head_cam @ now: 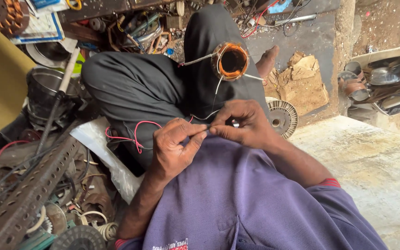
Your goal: The person is repairing an electrical component, likely a motor stator, by stripping and twisting wires. They use a small tool to strip the insulation from the wires and then twist them together. The person also uses scissors to cut the wires.
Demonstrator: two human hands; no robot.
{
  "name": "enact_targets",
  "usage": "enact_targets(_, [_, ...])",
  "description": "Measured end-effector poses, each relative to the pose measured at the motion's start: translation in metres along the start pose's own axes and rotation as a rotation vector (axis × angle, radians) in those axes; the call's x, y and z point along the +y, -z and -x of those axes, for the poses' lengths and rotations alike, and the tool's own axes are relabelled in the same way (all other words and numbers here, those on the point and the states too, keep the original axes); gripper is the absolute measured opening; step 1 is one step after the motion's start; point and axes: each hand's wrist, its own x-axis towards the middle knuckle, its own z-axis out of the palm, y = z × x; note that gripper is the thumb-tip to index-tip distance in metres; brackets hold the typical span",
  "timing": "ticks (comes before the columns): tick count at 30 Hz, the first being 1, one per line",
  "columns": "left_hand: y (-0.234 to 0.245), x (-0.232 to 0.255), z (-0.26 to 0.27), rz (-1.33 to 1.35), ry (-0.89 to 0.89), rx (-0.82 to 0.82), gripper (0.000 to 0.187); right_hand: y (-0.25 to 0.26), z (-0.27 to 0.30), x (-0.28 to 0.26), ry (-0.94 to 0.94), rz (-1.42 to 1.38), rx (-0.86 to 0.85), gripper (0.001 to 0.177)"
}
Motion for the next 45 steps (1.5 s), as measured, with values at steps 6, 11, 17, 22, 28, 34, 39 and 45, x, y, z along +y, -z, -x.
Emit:
enact_targets(6, [-0.007, -0.007, 0.003, 0.193, 0.094, -0.016, 0.008, 0.010, 0.016, 0.015, -0.206, -0.405, -0.005, 0.008])
enact_targets(11, [-0.005, -0.015, -0.007, 0.178, 0.148, 0.147, 0.006, 0.049, 0.027, 0.034, -0.178, -0.197, 0.590, 0.007])
enact_targets(17, [-0.012, -0.009, -0.035, 0.160, 0.113, 0.093, 0.006, 0.090, 0.017, 0.068, -0.347, -0.384, 0.666, 0.023])
enact_targets(22, [-0.030, -0.010, -0.076, 0.027, -0.038, 0.001, 0.008, 0.096, -0.005, 0.091, -0.297, -0.644, 0.620, 0.027])
enact_targets(28, [-0.065, -0.024, -0.128, -0.174, -0.263, 0.021, 0.013, 0.101, -0.012, 0.081, -0.125, -0.418, 0.599, 0.015])
enact_targets(34, [-0.097, -0.033, -0.152, -0.330, -0.293, -0.009, 0.012, 0.107, -0.005, 0.067, -0.116, -0.398, 0.571, 0.011])
enact_targets(39, [-0.109, -0.035, -0.155, -0.404, -0.336, -0.057, 0.009, 0.104, -0.008, 0.064, -0.010, -0.194, 0.573, 0.010])
enact_targets(45, [-0.108, -0.037, -0.151, -0.410, -0.323, -0.119, 0.010, 0.102, -0.008, 0.069, 0.083, -0.114, 0.532, 0.010])
